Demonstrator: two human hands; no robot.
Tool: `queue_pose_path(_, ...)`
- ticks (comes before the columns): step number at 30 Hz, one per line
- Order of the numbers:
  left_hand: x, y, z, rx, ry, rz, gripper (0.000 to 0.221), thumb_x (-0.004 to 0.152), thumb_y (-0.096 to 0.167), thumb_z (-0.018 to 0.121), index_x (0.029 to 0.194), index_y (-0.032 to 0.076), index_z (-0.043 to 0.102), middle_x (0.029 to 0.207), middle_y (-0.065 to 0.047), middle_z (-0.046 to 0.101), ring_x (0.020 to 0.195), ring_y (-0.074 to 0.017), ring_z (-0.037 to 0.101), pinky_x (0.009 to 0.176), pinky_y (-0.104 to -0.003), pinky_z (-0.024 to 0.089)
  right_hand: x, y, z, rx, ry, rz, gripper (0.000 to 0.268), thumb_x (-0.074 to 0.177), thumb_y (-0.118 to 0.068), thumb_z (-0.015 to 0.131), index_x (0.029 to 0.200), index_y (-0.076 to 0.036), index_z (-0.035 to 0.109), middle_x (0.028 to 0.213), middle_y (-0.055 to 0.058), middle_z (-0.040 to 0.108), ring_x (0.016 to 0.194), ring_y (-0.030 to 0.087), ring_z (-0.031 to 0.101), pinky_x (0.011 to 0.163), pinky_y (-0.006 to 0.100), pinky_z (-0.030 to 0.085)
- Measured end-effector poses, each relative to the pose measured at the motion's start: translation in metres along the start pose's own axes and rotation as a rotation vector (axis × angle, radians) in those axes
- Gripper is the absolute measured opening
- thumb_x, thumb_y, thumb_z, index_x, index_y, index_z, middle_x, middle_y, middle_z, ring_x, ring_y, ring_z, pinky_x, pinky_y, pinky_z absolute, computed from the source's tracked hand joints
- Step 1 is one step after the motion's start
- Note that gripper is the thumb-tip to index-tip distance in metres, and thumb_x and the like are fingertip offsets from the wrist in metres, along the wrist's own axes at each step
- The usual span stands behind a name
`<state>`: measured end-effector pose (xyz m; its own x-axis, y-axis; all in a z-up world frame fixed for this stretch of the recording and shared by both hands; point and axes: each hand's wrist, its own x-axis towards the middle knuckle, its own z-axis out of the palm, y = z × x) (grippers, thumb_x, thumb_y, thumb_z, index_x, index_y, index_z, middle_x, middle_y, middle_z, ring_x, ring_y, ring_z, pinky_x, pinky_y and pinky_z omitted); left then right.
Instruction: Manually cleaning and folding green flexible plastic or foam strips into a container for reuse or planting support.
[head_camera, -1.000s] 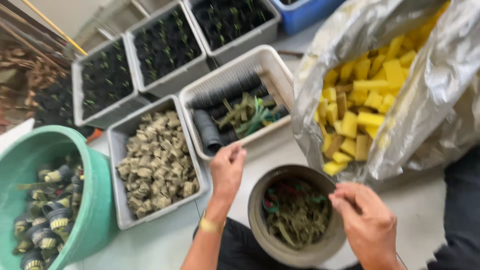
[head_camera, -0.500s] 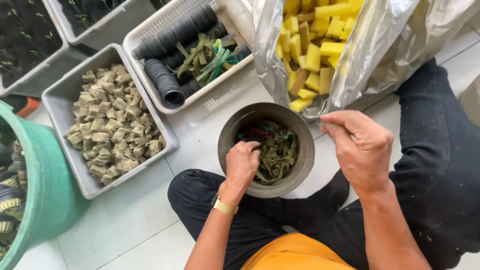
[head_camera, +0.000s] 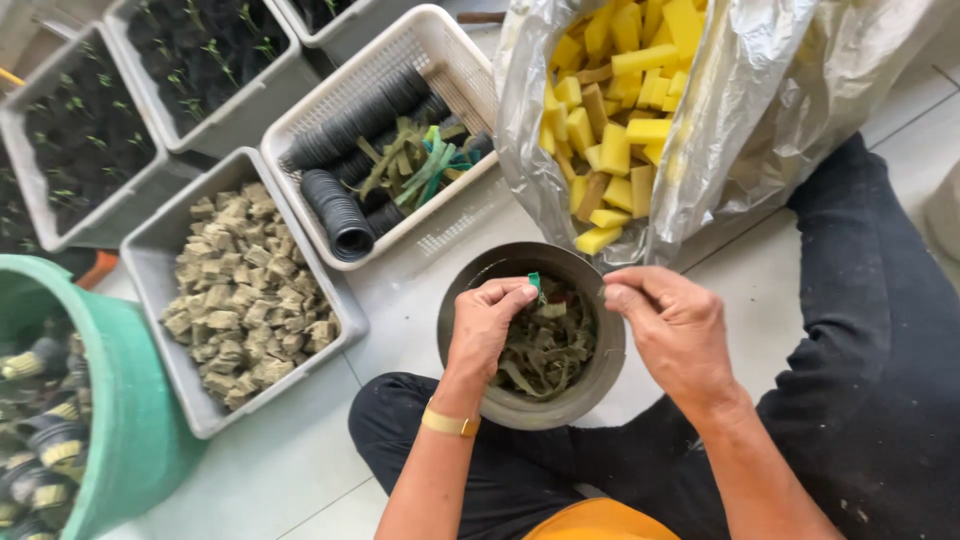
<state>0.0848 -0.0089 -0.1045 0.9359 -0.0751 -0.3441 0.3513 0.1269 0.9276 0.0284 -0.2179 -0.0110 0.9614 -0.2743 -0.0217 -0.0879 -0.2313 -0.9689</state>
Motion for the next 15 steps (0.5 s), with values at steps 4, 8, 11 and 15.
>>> queue_pose_path(4,-0.031,0.050,0.001,-0.062,-0.097,-0.023,0.015,0.092,0.008,0.073,0.094,-0.006,0.078,0.087,-0.006,0.076,0.077,-0.0096,0.066,0.075,-0.024,0.055,0.000,0.014,0.027,0.111,-0.087,0.034,0.015,0.091,-0.008,0.073,0.101,0.000,0.079,0.087,0.002,0.078,0.079,0.005,0.066,0.071,0.021,0.054)
queue_pose_path(8,-0.048,0.067,0.008,-0.063,-0.202,-0.038,0.014,0.090,0.005,0.074,0.100,-0.003,0.077,0.089,-0.005,0.077,0.079,-0.0079,0.069,0.076,-0.021,0.056,-0.003,0.011,0.040,0.370,-0.194,0.135,0.015,0.092,-0.008,0.073,0.101,0.001,0.079,0.088,0.002,0.076,0.080,0.006,0.064,0.072,0.022,0.052)
queue_pose_path(11,-0.057,0.070,0.008,-0.038,-0.253,-0.016,0.014,0.088,0.002,0.075,0.101,-0.003,0.076,0.090,-0.003,0.077,0.080,-0.0065,0.068,0.074,-0.021,0.055,-0.005,0.005,0.036,0.473,-0.216,0.072,0.011,0.091,-0.005,0.074,0.096,0.004,0.078,0.090,0.003,0.075,0.083,0.007,0.065,0.076,0.022,0.052)
queue_pose_path(15,-0.067,0.049,0.014,0.035,-0.292,0.025,0.014,0.087,0.001,0.079,0.099,-0.004,0.075,0.086,-0.002,0.073,0.075,-0.0056,0.062,0.067,-0.021,0.051,-0.010,-0.021,0.022,0.472,-0.188,-0.008,0.008,0.091,-0.003,0.074,0.094,0.004,0.076,0.090,0.004,0.074,0.083,0.007,0.064,0.076,0.021,0.051)
